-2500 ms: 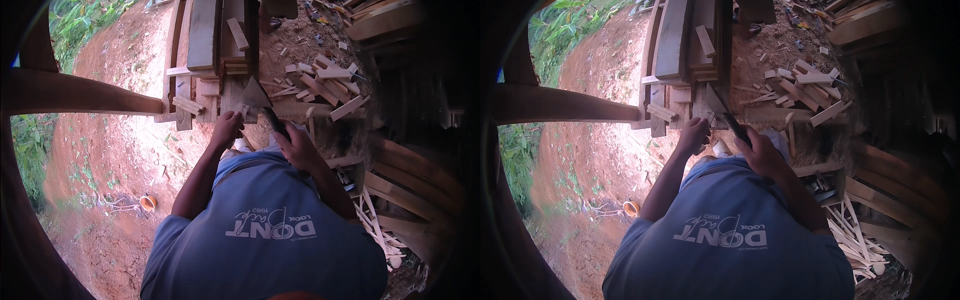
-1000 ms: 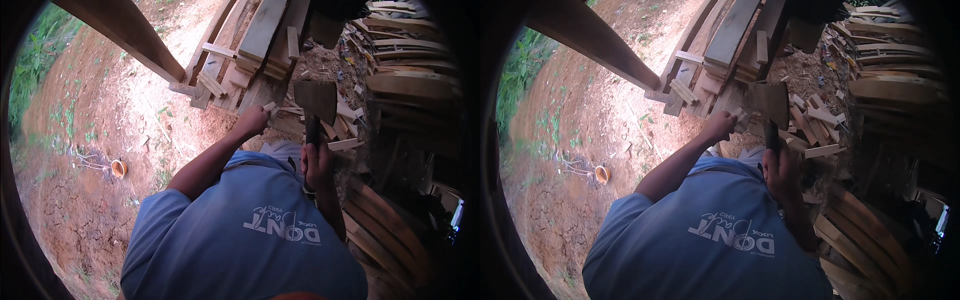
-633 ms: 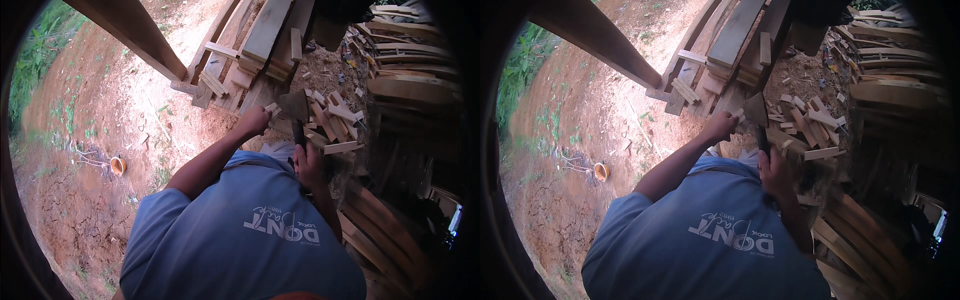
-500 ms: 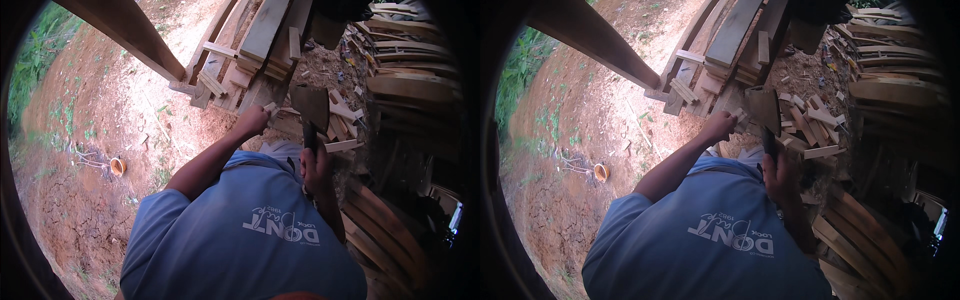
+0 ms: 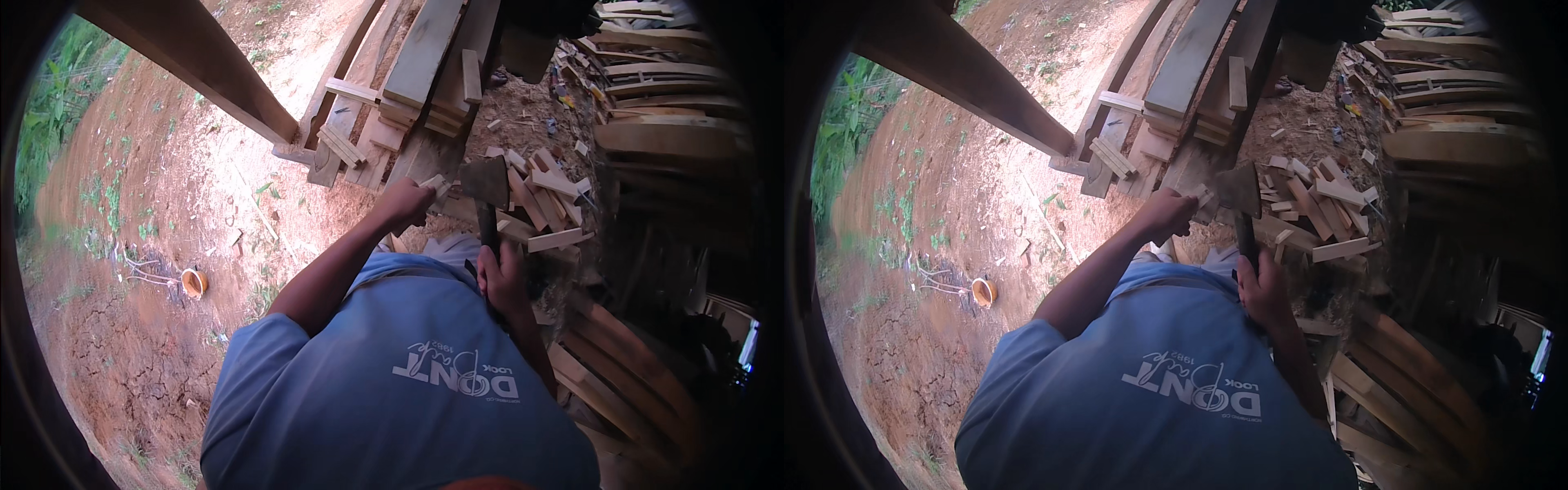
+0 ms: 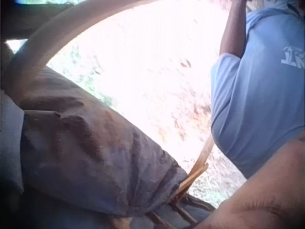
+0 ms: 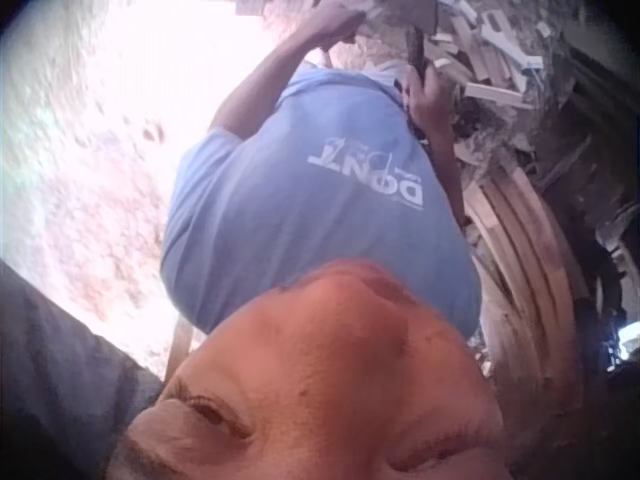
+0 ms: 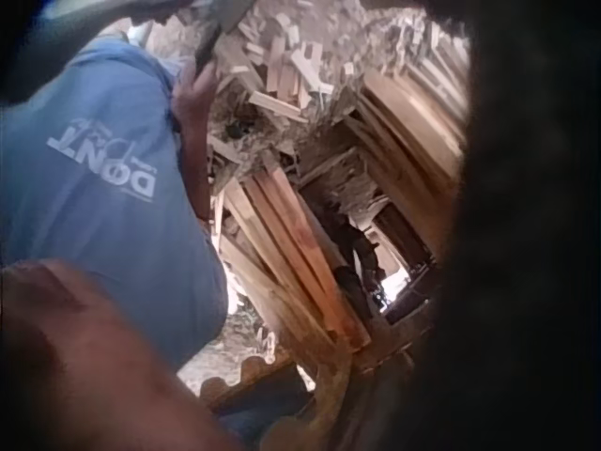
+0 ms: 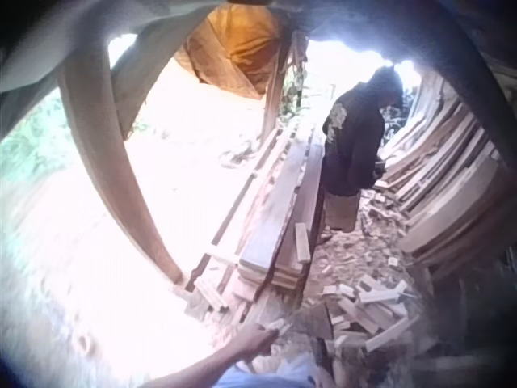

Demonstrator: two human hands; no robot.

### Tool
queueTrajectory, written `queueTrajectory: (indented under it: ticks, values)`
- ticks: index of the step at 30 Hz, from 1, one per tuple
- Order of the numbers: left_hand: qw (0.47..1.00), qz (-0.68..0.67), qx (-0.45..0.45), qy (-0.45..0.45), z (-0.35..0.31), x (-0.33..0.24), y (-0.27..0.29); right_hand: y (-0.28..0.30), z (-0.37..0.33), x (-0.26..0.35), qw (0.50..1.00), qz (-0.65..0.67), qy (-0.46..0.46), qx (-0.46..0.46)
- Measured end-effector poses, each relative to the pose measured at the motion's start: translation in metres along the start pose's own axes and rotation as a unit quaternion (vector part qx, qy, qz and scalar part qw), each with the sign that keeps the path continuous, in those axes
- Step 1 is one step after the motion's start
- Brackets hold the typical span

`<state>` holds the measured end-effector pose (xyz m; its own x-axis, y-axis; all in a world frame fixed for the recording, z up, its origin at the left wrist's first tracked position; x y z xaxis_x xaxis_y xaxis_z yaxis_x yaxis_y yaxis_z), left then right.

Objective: The person uses a hand axe to split small pieces of wood on a wooden workbench. They repeatedly pick up wood pieces, position them, and strike them to create smaller fragments, which accumulate on the bench and the ground.

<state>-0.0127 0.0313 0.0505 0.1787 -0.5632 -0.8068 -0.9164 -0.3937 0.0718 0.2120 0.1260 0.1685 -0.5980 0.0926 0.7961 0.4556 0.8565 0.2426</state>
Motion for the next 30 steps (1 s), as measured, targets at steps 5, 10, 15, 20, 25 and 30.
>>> queueTrajectory:
  ticks: [5,10,15,20,25,30]
  values:
    - [0.950,0.202,0.096,-0.216,0.012,0.000,0.002,-0.005,0.000,0.012,0.984,-0.138,0.101,-0.041]
    - [0.901,0.255,0.116,-0.331,0.016,0.009,-0.003,-0.015,0.011,0.007,0.973,-0.182,0.129,-0.065]
    - [0.983,-0.106,0.078,-0.128,0.007,0.025,-0.001,-0.018,0.021,-0.015,0.990,-0.138,0.006,-0.012]
    - [0.992,-0.043,0.069,-0.098,-0.023,0.022,0.003,-0.017,0.024,-0.014,0.987,-0.155,0.026,-0.026]
    - [0.982,-0.150,0.050,-0.104,-0.033,0.030,-0.011,-0.019,0.025,-0.009,0.993,-0.120,0.005,-0.019]
    - [0.977,-0.194,0.023,-0.090,-0.025,0.024,-0.013,-0.016,0.023,-0.011,0.992,-0.093,0.054,-0.062]
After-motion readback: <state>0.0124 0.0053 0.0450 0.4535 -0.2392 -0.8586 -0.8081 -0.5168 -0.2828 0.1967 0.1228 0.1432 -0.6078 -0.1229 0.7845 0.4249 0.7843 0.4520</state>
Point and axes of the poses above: each hand's wrist, its own z-axis towards the middle knuckle, its own y-axis out of the back of the hand, x = y × z, the point moved 4 cm from there along z, towards the middle knuckle, and after that the axes turned 6 degrees about -y, right-handed, at the moved point
